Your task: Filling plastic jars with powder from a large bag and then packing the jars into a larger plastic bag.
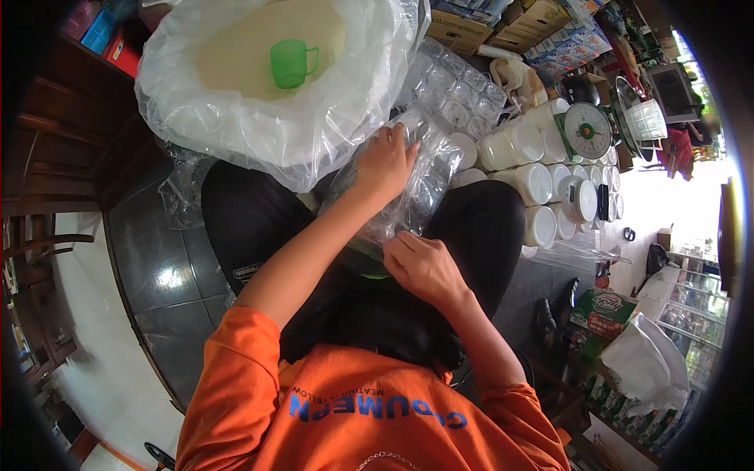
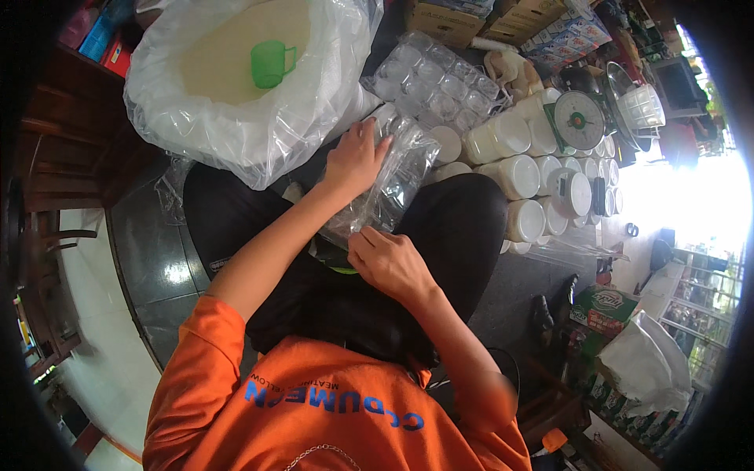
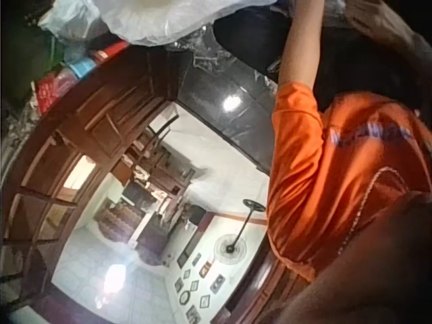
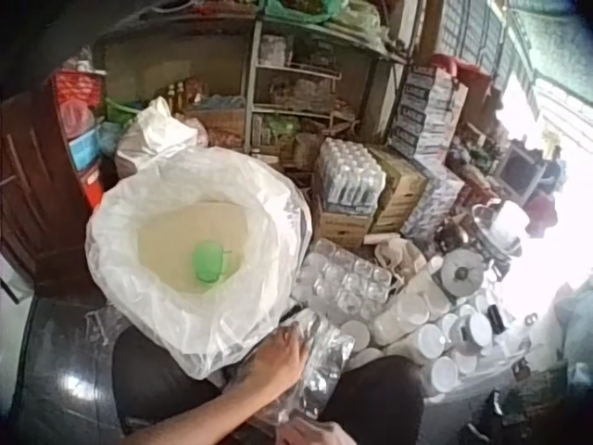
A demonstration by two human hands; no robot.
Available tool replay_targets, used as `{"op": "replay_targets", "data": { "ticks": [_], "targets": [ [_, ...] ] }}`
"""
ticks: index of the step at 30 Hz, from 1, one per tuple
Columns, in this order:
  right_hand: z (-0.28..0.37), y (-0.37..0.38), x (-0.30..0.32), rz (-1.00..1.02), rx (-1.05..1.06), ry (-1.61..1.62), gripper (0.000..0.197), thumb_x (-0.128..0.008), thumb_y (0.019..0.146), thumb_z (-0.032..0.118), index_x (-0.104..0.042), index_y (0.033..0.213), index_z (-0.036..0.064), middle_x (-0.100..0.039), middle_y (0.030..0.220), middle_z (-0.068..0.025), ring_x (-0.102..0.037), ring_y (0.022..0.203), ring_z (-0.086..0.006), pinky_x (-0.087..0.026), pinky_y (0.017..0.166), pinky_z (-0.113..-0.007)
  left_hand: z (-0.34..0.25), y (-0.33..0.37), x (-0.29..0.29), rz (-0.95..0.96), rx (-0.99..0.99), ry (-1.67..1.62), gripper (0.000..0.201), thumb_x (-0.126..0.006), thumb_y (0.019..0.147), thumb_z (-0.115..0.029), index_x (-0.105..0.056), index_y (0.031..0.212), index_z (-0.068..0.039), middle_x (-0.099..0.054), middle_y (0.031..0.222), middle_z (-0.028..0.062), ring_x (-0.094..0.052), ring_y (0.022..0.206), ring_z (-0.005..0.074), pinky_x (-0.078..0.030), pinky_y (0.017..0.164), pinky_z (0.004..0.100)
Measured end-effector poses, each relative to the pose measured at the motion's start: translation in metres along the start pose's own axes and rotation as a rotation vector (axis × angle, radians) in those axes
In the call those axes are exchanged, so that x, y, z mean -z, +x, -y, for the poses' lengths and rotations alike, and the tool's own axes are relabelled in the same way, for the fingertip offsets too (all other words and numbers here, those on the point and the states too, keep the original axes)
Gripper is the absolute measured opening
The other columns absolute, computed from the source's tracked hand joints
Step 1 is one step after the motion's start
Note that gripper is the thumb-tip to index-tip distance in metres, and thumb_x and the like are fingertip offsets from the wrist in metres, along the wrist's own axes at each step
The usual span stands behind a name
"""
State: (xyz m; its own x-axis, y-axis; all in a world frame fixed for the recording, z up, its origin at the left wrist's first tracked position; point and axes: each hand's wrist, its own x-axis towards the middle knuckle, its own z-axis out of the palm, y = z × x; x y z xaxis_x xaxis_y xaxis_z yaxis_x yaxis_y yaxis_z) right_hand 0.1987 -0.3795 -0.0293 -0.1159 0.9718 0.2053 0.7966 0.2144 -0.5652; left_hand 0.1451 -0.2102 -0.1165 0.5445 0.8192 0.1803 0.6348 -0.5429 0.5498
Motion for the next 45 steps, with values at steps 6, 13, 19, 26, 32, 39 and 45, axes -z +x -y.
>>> {"op": "replay_targets", "data": {
  "ticks": [6,13,19,26,32,39,45],
  "targets": [
    [-0.001,-0.001,0.026,0.045,-0.111,-0.197,0.027,-0.070,0.093,0.028,-0.058,0.087,0.0042,-0.060,0.083,-0.0093,-0.069,0.068,-0.0306,-0.055,0.055,-0.043,-0.011,0.012,-0.013,0.059,0.028,-0.007,0.054,-0.053,0.106,-0.041,-0.053,0.135,0.004,-0.062,0.125,0.0282,-0.064,0.113,0.0439,-0.054,0.095,0.0518],
    [-0.009,0.012,0.014,0.253,-0.462,-0.316,0.061,-0.071,0.087,0.060,-0.068,0.103,0.0010,-0.073,0.079,-0.0178,-0.073,0.071,-0.0370,-0.056,0.064,-0.048,-0.022,0.014,-0.001,0.193,0.015,0.006,0.107,-0.069,0.083,-0.074,-0.045,0.146,0.008,-0.056,0.137,0.0319,-0.056,0.130,0.0460,-0.049,0.103,0.0534],
    [-0.024,-0.008,-0.010,0.255,-0.345,-0.361,0.055,-0.070,0.086,0.060,-0.076,0.082,0.0048,-0.074,0.076,-0.0153,-0.075,0.075,-0.0330,-0.055,0.067,-0.046,-0.022,0.015,0.003,0.218,0.080,-0.002,0.113,-0.074,0.076,-0.077,-0.042,0.146,0.006,-0.058,0.134,0.0305,-0.062,0.118,0.0484,-0.052,0.098,0.0551],
    [-0.027,0.002,-0.003,0.284,-0.205,-0.179,0.025,-0.059,0.096,0.025,-0.071,0.086,0.0055,-0.071,0.076,-0.0164,-0.071,0.071,-0.0393,-0.056,0.062,-0.050,-0.017,0.034,0.005,0.237,0.079,0.007,0.110,-0.071,0.081,-0.075,-0.047,0.142,0.014,-0.062,0.131,0.0354,-0.063,0.120,0.0481,-0.051,0.102,0.0504],
    [-0.018,0.001,0.005,0.191,-0.221,-0.211,0.025,-0.056,0.100,0.024,-0.065,0.089,0.0036,-0.071,0.081,-0.0158,-0.072,0.073,-0.0374,-0.056,0.060,-0.048,-0.022,0.053,0.009,0.274,0.123,0.021,0.111,-0.070,0.079,-0.078,-0.051,0.139,0.013,-0.067,0.123,0.0340,-0.066,0.116,0.0478,-0.052,0.099,0.0512],
    [-0.013,-0.006,0.017,0.114,-0.185,-0.255,0.015,-0.061,0.093,0.016,-0.066,0.090,0.0032,-0.071,0.078,-0.0139,-0.074,0.071,-0.0339,-0.057,0.059,-0.045,-0.035,0.066,0.006,0.324,0.142,0.046,0.106,-0.070,0.079,-0.077,-0.054,0.137,0.011,-0.070,0.119,0.0306,-0.068,0.113,0.0471,-0.053,0.097,0.0517],
    [-0.002,-0.014,0.024,0.181,-0.119,-0.299,0.013,-0.061,0.091,0.013,-0.066,0.092,0.0004,-0.072,0.081,-0.0135,-0.075,0.074,-0.0327,-0.059,0.061,-0.043,-0.037,0.066,0.005,0.321,0.165,0.050,0.103,-0.069,0.080,-0.078,-0.056,0.135,0.009,-0.071,0.117,0.0302,-0.069,0.111,0.0468,-0.053,0.096,0.0517]
  ]
}}
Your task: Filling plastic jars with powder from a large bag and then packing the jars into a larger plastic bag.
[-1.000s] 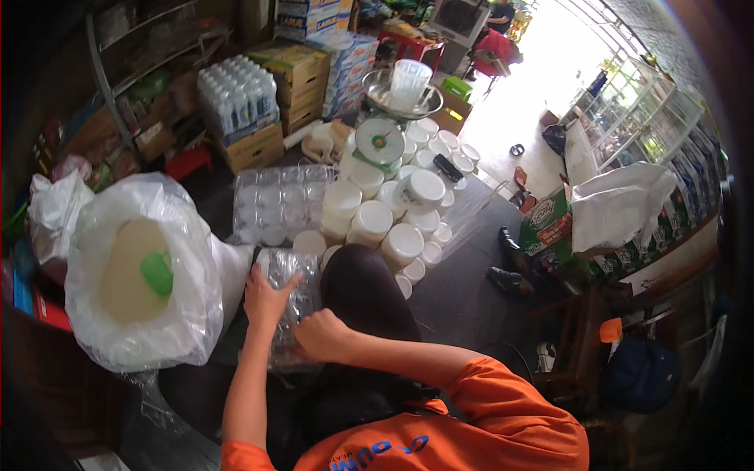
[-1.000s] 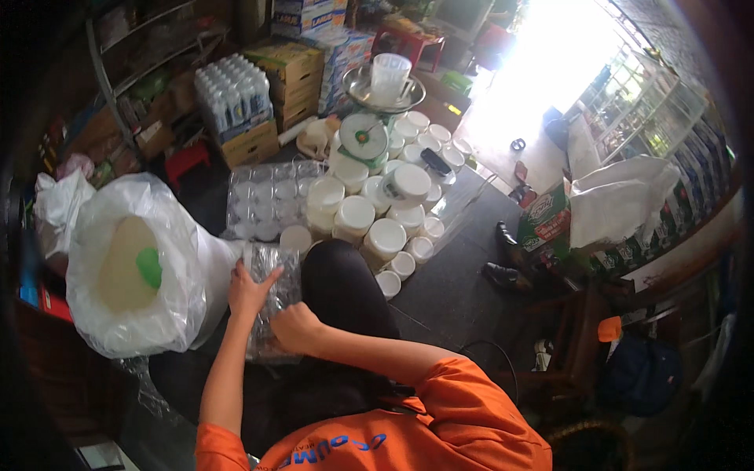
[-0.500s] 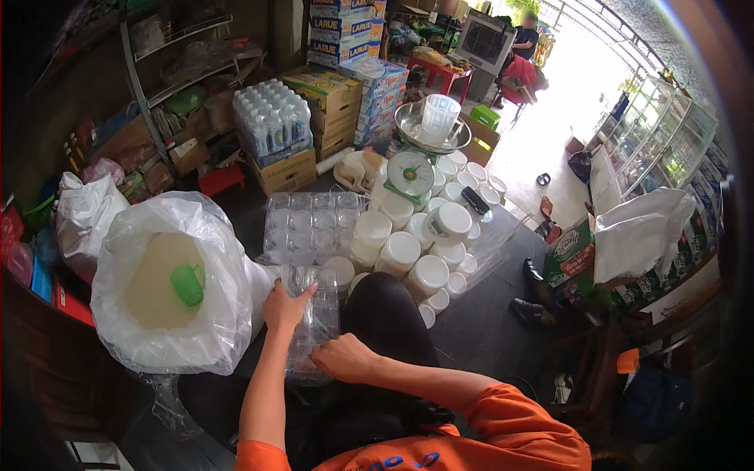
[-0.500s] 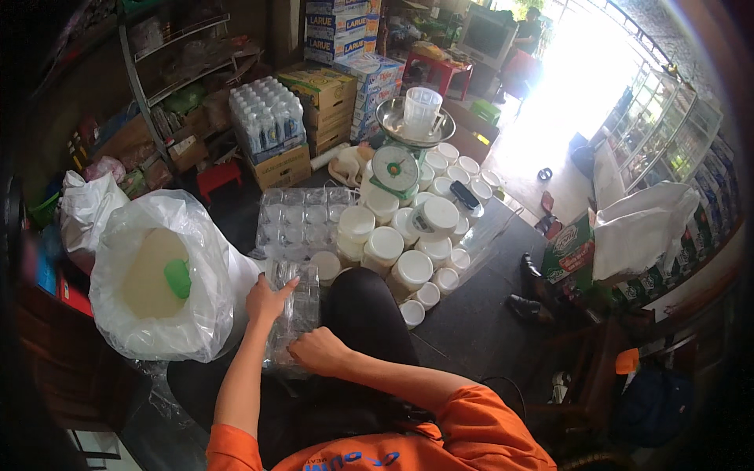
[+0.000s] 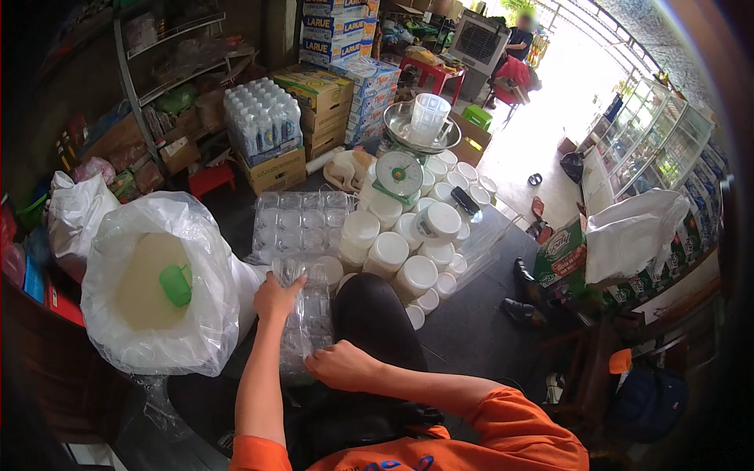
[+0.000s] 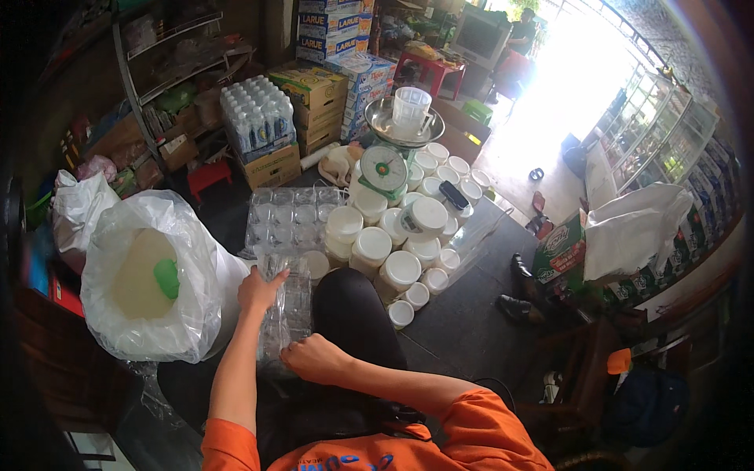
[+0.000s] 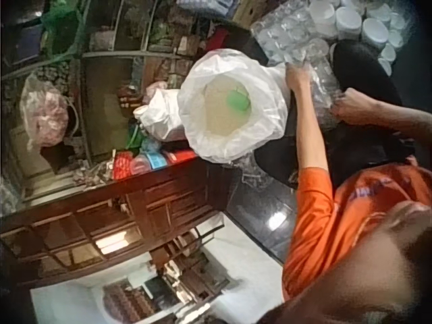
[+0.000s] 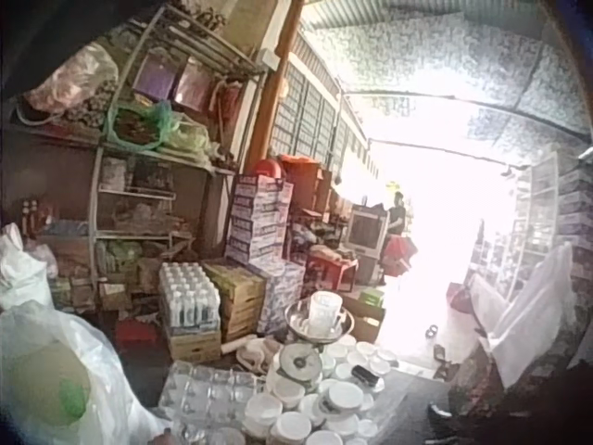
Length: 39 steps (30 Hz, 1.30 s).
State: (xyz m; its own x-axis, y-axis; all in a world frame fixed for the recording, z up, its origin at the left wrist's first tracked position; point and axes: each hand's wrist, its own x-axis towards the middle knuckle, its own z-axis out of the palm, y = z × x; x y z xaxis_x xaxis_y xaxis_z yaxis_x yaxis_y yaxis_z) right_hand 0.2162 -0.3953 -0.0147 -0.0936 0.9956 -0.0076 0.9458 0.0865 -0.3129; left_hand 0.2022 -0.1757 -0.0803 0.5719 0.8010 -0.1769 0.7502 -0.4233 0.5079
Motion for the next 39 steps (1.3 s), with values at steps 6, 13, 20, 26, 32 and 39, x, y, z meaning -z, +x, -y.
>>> {"op": "replay_targets", "data": {
  "ticks": [6,13,20,26,32,39],
  "targets": [
    [0.019,-0.017,0.002,0.007,0.042,0.016,0.014,-0.061,0.091,0.013,-0.064,0.095,0.0001,-0.071,0.085,-0.0127,-0.074,0.075,-0.0297,-0.059,0.064,-0.042,0.004,-0.007,-0.005,-0.040,-0.016,-0.005,0.100,-0.067,0.082,-0.077,-0.056,0.136,0.007,-0.071,0.117,0.0304,-0.068,0.111,0.0475,-0.053,0.096,0.0531],
    [0.046,-0.035,-0.013,-0.066,0.073,0.074,0.015,-0.060,0.094,0.017,-0.063,0.097,0.0021,-0.068,0.084,-0.0088,-0.073,0.080,-0.0277,-0.058,0.065,-0.041,0.024,-0.023,-0.007,-0.099,-0.019,-0.027,0.101,-0.064,0.085,-0.078,-0.056,0.136,0.009,-0.070,0.116,0.0325,-0.068,0.112,0.0487,-0.053,0.096,0.0536],
    [0.050,-0.022,0.009,-0.042,-0.007,0.234,0.042,-0.059,0.102,0.043,-0.066,0.090,0.0036,-0.069,0.080,-0.0121,-0.072,0.075,-0.0338,-0.057,0.063,-0.046,0.045,-0.023,-0.003,-0.086,-0.037,-0.056,0.112,-0.058,0.086,-0.082,-0.048,0.141,0.014,-0.065,0.124,0.0367,-0.065,0.117,0.0495,-0.051,0.100,0.0522],
    [0.016,0.007,0.016,-0.153,-0.114,0.332,0.042,-0.062,0.101,0.045,-0.064,0.094,0.0034,-0.068,0.084,-0.0151,-0.071,0.075,-0.0375,-0.056,0.066,-0.049,0.058,-0.024,0.001,-0.063,-0.029,-0.047,0.117,-0.058,0.086,-0.082,-0.042,0.142,0.019,-0.063,0.127,0.0387,-0.064,0.120,0.0500,-0.050,0.102,0.0517],
    [-0.027,0.037,0.002,-0.348,-0.177,0.166,0.038,-0.068,0.093,0.029,-0.057,0.121,0.0047,-0.063,0.112,-0.0181,-0.064,0.105,-0.0372,-0.053,0.090,-0.047,0.053,-0.040,0.000,-0.163,-0.177,0.043,0.113,-0.076,0.081,-0.066,-0.035,0.149,0.014,-0.054,0.138,0.0357,-0.056,0.127,0.0491,-0.050,0.103,0.0519],
    [-0.082,0.075,-0.022,-0.395,-0.275,0.014,0.059,-0.071,0.090,0.022,-0.051,0.142,0.0043,-0.054,0.142,-0.0196,-0.053,0.130,-0.0377,-0.044,0.107,-0.050,0.037,-0.067,0.018,-0.111,-0.266,0.221,0.100,-0.086,0.078,-0.036,-0.033,0.152,0.008,-0.047,0.144,0.0303,-0.047,0.134,0.0453,-0.046,0.109,0.0515]
  ]
}}
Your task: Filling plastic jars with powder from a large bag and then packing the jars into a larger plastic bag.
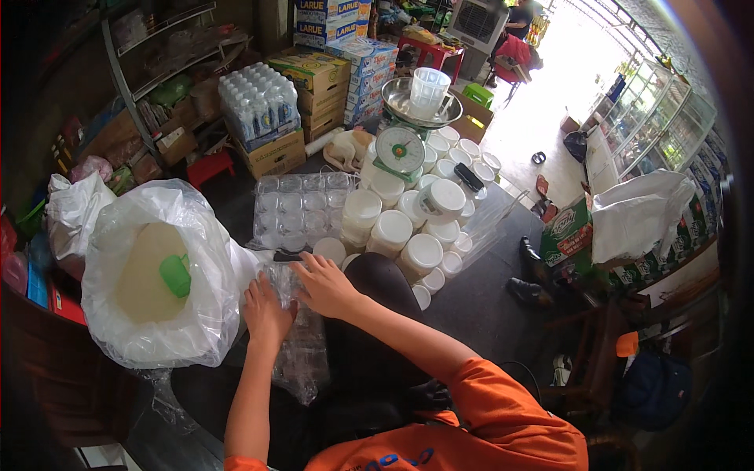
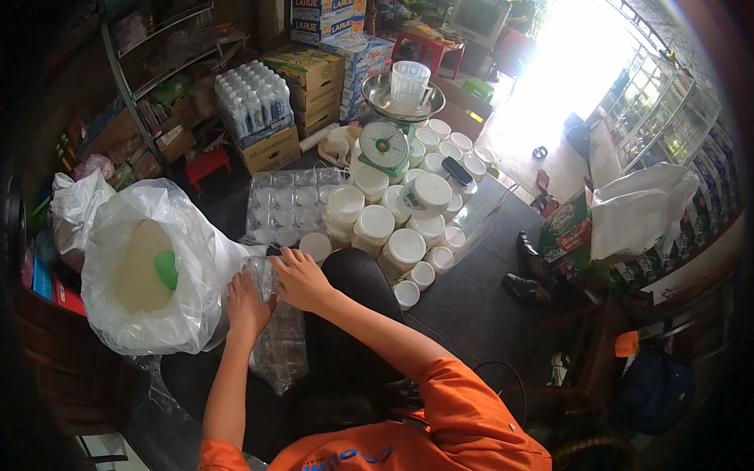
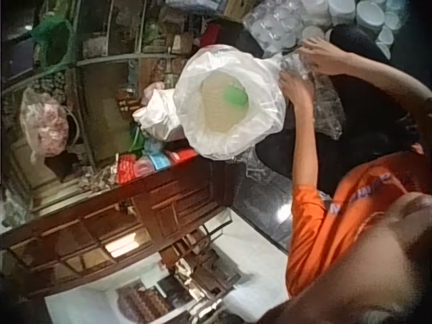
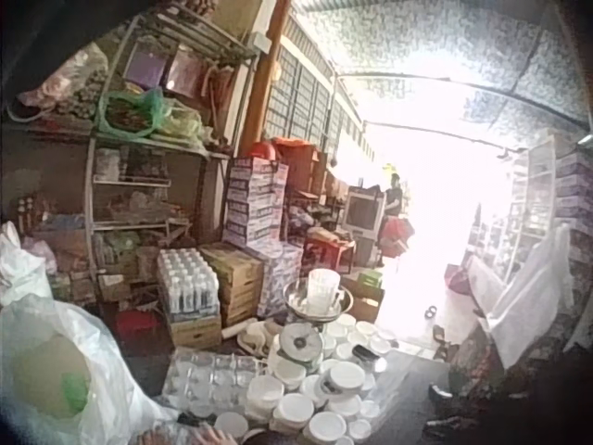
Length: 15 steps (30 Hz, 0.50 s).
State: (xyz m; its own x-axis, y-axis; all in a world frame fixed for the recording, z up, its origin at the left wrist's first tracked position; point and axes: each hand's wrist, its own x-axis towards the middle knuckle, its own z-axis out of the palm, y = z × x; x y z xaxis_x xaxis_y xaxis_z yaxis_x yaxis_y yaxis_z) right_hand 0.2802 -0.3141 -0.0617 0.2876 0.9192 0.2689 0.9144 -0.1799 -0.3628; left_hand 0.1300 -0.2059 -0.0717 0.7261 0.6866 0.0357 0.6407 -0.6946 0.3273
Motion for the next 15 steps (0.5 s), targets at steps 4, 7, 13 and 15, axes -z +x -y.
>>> {"op": "replay_targets", "data": {
  "ticks": [4,7,13,15],
  "targets": [
    [-0.011,0.009,-0.019,-0.039,0.085,0.017,0.066,-0.073,0.085,0.019,-0.050,0.144,0.0055,-0.052,0.145,-0.0208,-0.051,0.133,-0.0382,-0.041,0.110,-0.051,-0.008,0.002,0.005,0.055,0.020,0.021,0.099,-0.086,0.078,-0.031,-0.033,0.151,0.009,-0.048,0.142,0.0313,-0.052,0.130,0.0452,-0.049,0.107,0.0497],
    [-0.012,0.010,-0.026,0.097,0.057,0.132,0.068,-0.074,0.084,0.020,-0.049,0.146,0.0073,-0.053,0.145,-0.0185,-0.051,0.133,-0.0369,-0.042,0.108,-0.051,-0.008,0.005,0.004,-0.036,-0.083,0.208,0.095,-0.086,0.077,-0.031,-0.038,0.149,0.010,-0.052,0.139,0.0307,-0.063,0.120,0.0397,-0.056,0.098,0.0436],
    [-0.008,0.005,-0.023,0.107,0.017,0.132,0.076,-0.077,0.083,0.020,-0.046,0.151,0.0095,-0.055,0.141,-0.0144,-0.051,0.134,-0.0340,-0.041,0.107,-0.049,-0.008,0.013,0.005,0.106,-0.044,0.341,0.090,-0.084,0.079,-0.022,-0.038,0.149,0.012,-0.059,0.134,0.0288,-0.072,0.106,0.0362,-0.060,0.089,0.0393],
    [-0.008,0.004,-0.020,0.140,0.025,0.127,0.079,-0.079,0.081,0.023,-0.045,0.152,0.0092,-0.054,0.141,-0.0145,-0.051,0.132,-0.0339,-0.041,0.106,-0.050,-0.005,0.016,0.011,0.128,-0.074,0.333,0.073,-0.075,0.086,-0.015,-0.044,0.146,0.012,-0.066,0.124,0.0269,-0.073,0.102,0.0370,-0.061,0.085,0.0402]
  ]
}}
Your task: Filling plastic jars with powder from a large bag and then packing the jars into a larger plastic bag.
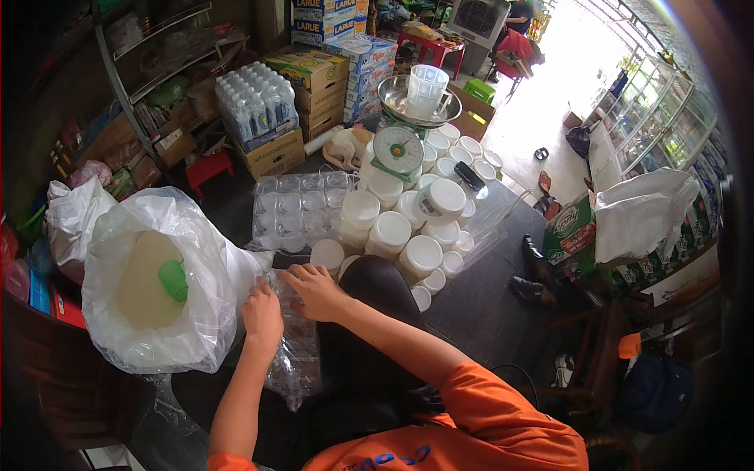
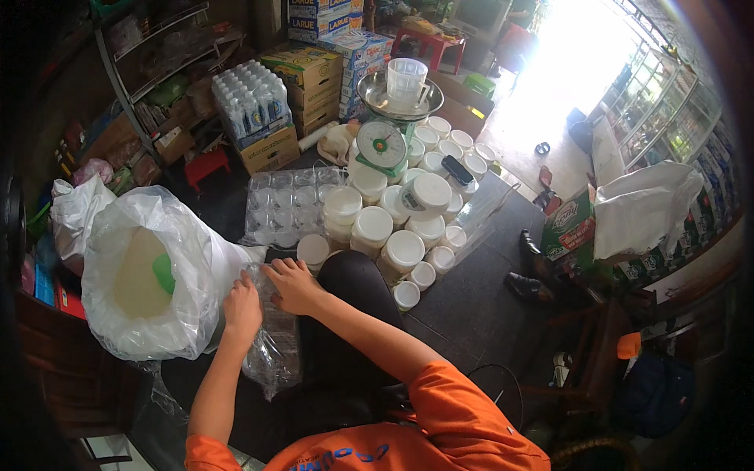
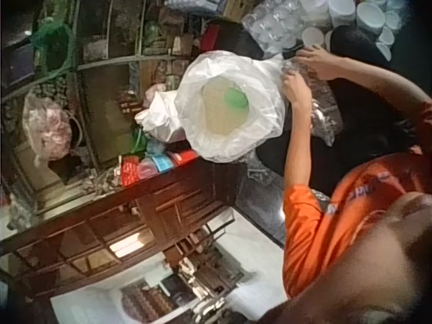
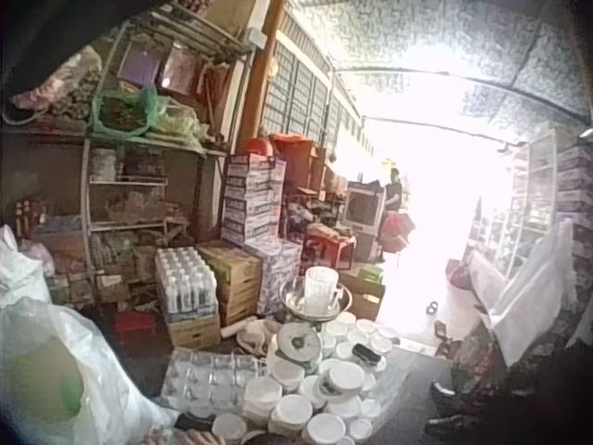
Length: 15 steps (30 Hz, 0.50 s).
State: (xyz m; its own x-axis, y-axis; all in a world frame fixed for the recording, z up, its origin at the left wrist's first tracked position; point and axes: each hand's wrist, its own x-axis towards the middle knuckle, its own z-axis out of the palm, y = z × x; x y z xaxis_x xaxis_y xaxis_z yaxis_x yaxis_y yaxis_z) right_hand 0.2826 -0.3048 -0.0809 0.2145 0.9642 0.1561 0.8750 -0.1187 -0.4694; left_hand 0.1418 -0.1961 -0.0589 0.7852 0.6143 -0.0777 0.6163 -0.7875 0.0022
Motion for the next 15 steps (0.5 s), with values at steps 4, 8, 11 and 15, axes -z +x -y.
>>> {"op": "replay_targets", "data": {
  "ticks": [4,8,11,15],
  "targets": [
    [0.003,-0.002,0.002,0.008,0.001,-0.042,0.081,-0.080,0.081,0.026,-0.045,0.152,0.0078,-0.054,0.141,-0.0149,-0.051,0.132,-0.0340,-0.041,0.105,-0.051,0.016,0.005,0.010,-0.015,-0.029,-0.102,0.053,-0.065,0.091,-0.011,-0.053,0.138,0.011,-0.072,0.110,0.0250,-0.074,0.097,0.0398,-0.060,0.084,0.0458],
    [0.003,-0.002,-0.005,-0.039,-0.008,-0.064,0.077,-0.078,0.084,0.031,-0.047,0.150,0.0064,-0.055,0.135,-0.0141,-0.054,0.127,-0.0340,-0.043,0.103,-0.050,0.020,0.007,0.011,-0.074,-0.054,-0.149,0.034,-0.055,0.095,-0.010,-0.064,0.123,0.007,-0.074,0.099,0.0255,-0.074,0.094,0.0432,-0.059,0.083,0.0518],
    [0.001,0.001,-0.015,-0.136,0.000,-0.087,0.063,-0.074,0.087,0.031,-0.054,0.140,0.0041,-0.059,0.125,-0.0144,-0.057,0.119,-0.0328,-0.045,0.099,-0.047,0.017,0.007,0.009,-0.083,-0.055,-0.183,0.028,-0.054,0.096,-0.012,-0.067,0.114,0.005,-0.074,0.097,0.0260,-0.073,0.092,0.0445,-0.059,0.082,0.0529],
    [-0.007,0.006,-0.022,-0.170,-0.091,-0.106,0.056,-0.070,0.090,0.025,-0.054,0.139,0.0056,-0.060,0.120,-0.0149,-0.059,0.116,-0.0352,-0.047,0.096,-0.049,0.013,0.008,0.009,-0.055,-0.023,-0.250,0.031,-0.057,0.094,-0.014,-0.070,0.116,0.003,-0.074,0.099,0.0280,-0.072,0.094,0.0466,-0.056,0.086,0.0552]
  ]
}}
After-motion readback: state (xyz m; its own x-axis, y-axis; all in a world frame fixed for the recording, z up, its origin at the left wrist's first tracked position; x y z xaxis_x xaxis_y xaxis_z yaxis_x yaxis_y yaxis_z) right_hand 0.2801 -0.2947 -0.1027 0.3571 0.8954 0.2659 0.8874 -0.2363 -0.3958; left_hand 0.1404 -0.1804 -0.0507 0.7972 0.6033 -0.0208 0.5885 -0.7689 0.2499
